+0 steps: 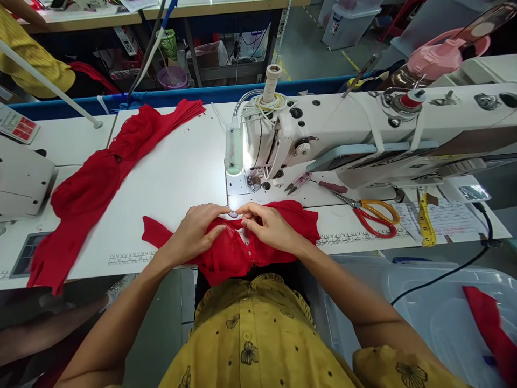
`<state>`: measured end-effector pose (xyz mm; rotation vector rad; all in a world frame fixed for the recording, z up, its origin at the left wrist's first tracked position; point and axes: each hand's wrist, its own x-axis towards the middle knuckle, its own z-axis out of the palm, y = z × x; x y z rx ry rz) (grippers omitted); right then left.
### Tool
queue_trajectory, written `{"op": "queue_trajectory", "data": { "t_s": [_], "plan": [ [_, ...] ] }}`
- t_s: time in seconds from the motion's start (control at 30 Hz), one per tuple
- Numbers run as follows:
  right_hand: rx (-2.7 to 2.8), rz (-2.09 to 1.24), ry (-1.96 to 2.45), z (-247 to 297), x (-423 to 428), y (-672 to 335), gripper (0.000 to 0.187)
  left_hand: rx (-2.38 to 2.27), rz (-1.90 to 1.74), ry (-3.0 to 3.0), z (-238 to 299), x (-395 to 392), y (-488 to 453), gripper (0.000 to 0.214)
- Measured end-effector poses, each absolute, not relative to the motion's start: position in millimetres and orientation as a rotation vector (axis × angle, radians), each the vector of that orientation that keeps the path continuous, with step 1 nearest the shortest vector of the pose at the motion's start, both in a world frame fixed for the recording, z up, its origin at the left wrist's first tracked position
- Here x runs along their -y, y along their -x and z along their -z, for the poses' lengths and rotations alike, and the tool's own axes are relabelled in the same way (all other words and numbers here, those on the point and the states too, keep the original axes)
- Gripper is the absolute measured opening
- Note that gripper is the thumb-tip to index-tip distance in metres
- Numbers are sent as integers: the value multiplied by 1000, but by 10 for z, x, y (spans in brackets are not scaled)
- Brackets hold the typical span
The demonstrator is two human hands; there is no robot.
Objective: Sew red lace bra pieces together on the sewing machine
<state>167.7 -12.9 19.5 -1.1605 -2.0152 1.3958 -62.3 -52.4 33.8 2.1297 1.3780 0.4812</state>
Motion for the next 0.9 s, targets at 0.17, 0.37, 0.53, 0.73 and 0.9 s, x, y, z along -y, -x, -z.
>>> {"op": "queue_trajectory", "data": {
  "t_s": [0.17, 0.37, 0.53, 0.73, 0.9],
  "plan": [
    [2010, -1394, 1172, -205, 126, -1674, 23, -1327, -405, -2153, -295, 470, 590, 25],
    [2016, -1357, 1172, -216, 129, -1720, 21, -1315, -430, -2071, -282, 428, 592, 22],
    [2212, -819, 1163, -234, 51, -1934, 26, -1365, -471, -2005, -312, 484, 588, 24],
    [2724, -183, 1197, -226, -74, -2312, 28, -1412, -468, -1840, -457, 629, 702, 31],
    [2545, -622, 1149, -445, 13, -2601, 14, -1443, -246, -1650, -650, 671, 916, 32]
  ]
}}
